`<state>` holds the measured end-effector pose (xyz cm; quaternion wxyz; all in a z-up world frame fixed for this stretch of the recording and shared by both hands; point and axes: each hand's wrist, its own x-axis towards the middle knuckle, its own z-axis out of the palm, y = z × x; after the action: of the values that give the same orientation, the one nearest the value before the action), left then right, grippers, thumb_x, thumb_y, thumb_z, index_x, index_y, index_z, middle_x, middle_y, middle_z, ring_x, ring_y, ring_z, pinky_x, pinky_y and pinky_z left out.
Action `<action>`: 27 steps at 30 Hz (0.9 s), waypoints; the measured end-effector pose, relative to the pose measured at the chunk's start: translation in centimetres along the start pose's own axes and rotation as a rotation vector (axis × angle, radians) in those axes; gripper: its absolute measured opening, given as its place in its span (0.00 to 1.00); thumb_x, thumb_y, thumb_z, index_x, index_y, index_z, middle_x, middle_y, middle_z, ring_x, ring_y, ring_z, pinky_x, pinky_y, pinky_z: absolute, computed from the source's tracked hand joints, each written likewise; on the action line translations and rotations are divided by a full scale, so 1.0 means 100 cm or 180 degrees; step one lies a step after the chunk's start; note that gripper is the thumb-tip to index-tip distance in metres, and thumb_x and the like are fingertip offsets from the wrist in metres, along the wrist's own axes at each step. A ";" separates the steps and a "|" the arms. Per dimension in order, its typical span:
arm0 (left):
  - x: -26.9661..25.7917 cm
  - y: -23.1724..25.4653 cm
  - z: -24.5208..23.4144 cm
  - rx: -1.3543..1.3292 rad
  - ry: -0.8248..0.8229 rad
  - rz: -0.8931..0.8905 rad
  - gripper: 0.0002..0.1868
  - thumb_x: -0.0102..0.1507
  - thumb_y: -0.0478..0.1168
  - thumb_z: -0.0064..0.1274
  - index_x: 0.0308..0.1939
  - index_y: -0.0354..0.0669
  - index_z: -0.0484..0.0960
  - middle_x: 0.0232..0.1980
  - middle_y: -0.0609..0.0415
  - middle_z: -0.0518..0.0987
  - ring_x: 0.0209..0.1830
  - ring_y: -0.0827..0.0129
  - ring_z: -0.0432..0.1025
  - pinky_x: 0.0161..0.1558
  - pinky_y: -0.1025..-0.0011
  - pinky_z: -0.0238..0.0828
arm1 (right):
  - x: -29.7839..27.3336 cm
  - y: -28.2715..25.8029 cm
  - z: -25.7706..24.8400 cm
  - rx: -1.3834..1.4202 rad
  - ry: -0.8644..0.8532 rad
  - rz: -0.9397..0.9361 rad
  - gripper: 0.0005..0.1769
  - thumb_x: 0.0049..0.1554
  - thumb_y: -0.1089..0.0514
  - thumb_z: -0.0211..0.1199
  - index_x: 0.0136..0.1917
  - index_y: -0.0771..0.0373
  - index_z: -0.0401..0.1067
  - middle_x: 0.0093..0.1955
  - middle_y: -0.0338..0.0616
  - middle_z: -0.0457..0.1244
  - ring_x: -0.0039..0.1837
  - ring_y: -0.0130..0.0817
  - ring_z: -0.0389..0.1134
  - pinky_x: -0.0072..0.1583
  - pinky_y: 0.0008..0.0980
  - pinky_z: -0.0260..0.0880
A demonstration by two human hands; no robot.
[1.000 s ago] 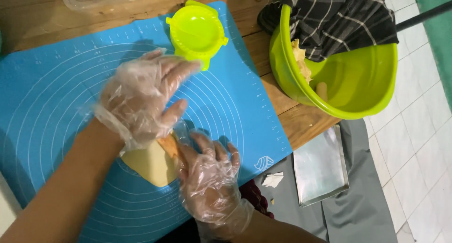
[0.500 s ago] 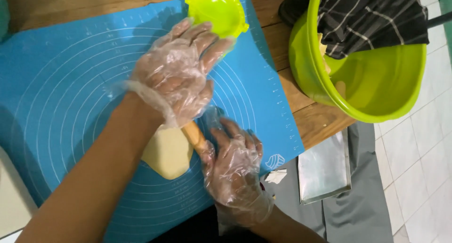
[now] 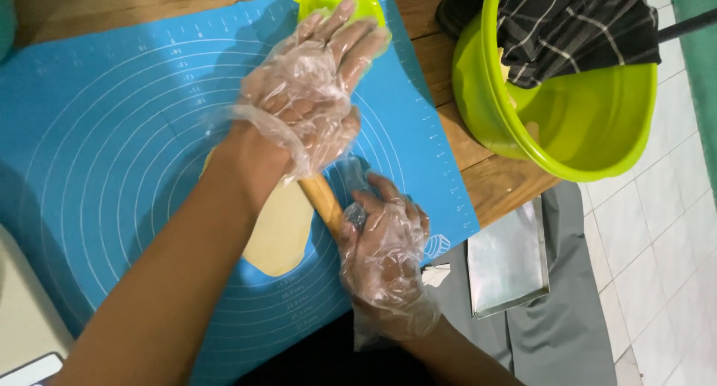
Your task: The person rolls a piece of dough on a blue silicone mat using a wooden rolling pin, turning and flattening it repeatedly.
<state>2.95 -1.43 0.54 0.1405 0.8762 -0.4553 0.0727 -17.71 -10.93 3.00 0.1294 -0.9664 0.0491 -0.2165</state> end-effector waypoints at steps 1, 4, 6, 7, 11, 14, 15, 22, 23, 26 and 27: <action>0.003 -0.002 0.004 -0.0133 -0.0010 0.0044 0.36 0.72 0.47 0.28 0.84 0.47 0.40 0.86 0.51 0.40 0.85 0.54 0.30 0.83 0.55 0.23 | -0.001 0.002 0.002 -0.0049 -0.0024 0.0037 0.25 0.64 0.40 0.43 0.54 0.54 0.76 0.66 0.38 0.64 0.63 0.37 0.66 0.65 0.44 0.55; 0.013 0.004 -0.003 -0.0098 -0.0074 0.0007 0.40 0.69 0.49 0.32 0.83 0.46 0.40 0.86 0.50 0.41 0.85 0.52 0.32 0.82 0.54 0.24 | 0.001 0.002 -0.002 -0.0089 -0.0105 0.0130 0.27 0.64 0.39 0.42 0.54 0.56 0.76 0.66 0.38 0.64 0.63 0.39 0.67 0.64 0.45 0.55; 0.018 0.009 -0.010 0.0061 -0.0137 -0.0081 0.42 0.66 0.51 0.34 0.83 0.45 0.41 0.85 0.49 0.43 0.84 0.54 0.33 0.80 0.55 0.26 | 0.004 -0.001 -0.006 -0.0079 -0.0175 0.0190 0.27 0.64 0.40 0.42 0.55 0.57 0.76 0.67 0.38 0.63 0.63 0.39 0.67 0.65 0.45 0.54; 0.021 0.010 -0.011 0.0014 -0.0232 -0.0161 0.42 0.66 0.50 0.33 0.83 0.46 0.39 0.85 0.51 0.40 0.84 0.55 0.31 0.80 0.56 0.23 | 0.005 -0.001 -0.007 0.0064 -0.0095 0.0284 0.24 0.63 0.41 0.46 0.56 0.58 0.73 0.62 0.35 0.67 0.61 0.35 0.69 0.65 0.43 0.53; 0.023 0.010 -0.010 -0.0249 -0.0133 -0.0218 0.43 0.65 0.46 0.37 0.83 0.47 0.40 0.86 0.52 0.39 0.85 0.55 0.31 0.81 0.56 0.23 | 0.004 0.011 -0.009 -0.0065 -0.0137 0.0296 0.24 0.60 0.41 0.50 0.56 0.57 0.74 0.67 0.42 0.63 0.60 0.44 0.68 0.62 0.51 0.57; 0.015 0.016 -0.025 -0.0051 -0.0314 -0.0318 0.43 0.67 0.51 0.34 0.82 0.45 0.39 0.85 0.50 0.36 0.84 0.54 0.29 0.81 0.57 0.22 | 0.007 0.011 -0.013 0.0080 -0.0462 0.0348 0.37 0.61 0.32 0.38 0.57 0.60 0.76 0.68 0.46 0.62 0.61 0.47 0.67 0.63 0.55 0.57; 0.013 0.015 -0.027 -0.0025 -0.0300 -0.0312 0.43 0.67 0.51 0.34 0.82 0.45 0.39 0.85 0.50 0.36 0.84 0.54 0.29 0.81 0.57 0.22 | 0.010 0.011 -0.014 0.0091 -0.0435 0.0340 0.37 0.61 0.32 0.38 0.57 0.60 0.76 0.68 0.46 0.62 0.61 0.47 0.67 0.63 0.55 0.57; -0.011 0.011 -0.027 -0.0004 0.0169 -0.0404 0.40 0.72 0.58 0.30 0.83 0.41 0.46 0.85 0.48 0.40 0.85 0.56 0.30 0.82 0.57 0.24 | 0.021 0.005 -0.031 0.0367 -0.1576 0.0514 0.27 0.54 0.42 0.63 0.63 0.54 0.72 0.58 0.42 0.65 0.53 0.41 0.69 0.53 0.43 0.69; -0.012 0.010 -0.026 -0.0075 0.0275 -0.0362 0.39 0.73 0.57 0.30 0.83 0.40 0.47 0.86 0.47 0.41 0.85 0.55 0.32 0.82 0.55 0.26 | 0.018 0.007 -0.029 0.0891 -0.1732 0.0861 0.28 0.55 0.51 0.66 0.67 0.56 0.68 0.53 0.40 0.64 0.49 0.31 0.69 0.47 0.29 0.74; -0.014 0.003 -0.020 -0.0244 0.0192 -0.0472 0.41 0.72 0.64 0.16 0.84 0.46 0.42 0.86 0.52 0.38 0.85 0.59 0.28 0.81 0.59 0.20 | -0.014 0.060 0.012 0.7215 -0.1216 0.1566 0.25 0.64 0.66 0.57 0.73 0.63 0.60 0.82 0.49 0.48 0.69 0.36 0.63 0.68 0.35 0.70; -0.017 0.000 -0.020 -0.0237 0.0198 -0.0454 0.41 0.72 0.64 0.16 0.84 0.46 0.42 0.86 0.52 0.38 0.85 0.59 0.28 0.81 0.59 0.20 | -0.006 0.061 0.004 0.7217 -0.1197 0.1550 0.25 0.64 0.66 0.57 0.73 0.63 0.60 0.82 0.49 0.48 0.69 0.36 0.63 0.68 0.35 0.70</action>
<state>1.92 0.51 1.97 0.1918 0.8979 -0.3895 0.0728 -18.31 -16.66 0.78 0.9590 -0.2804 -0.0081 0.0402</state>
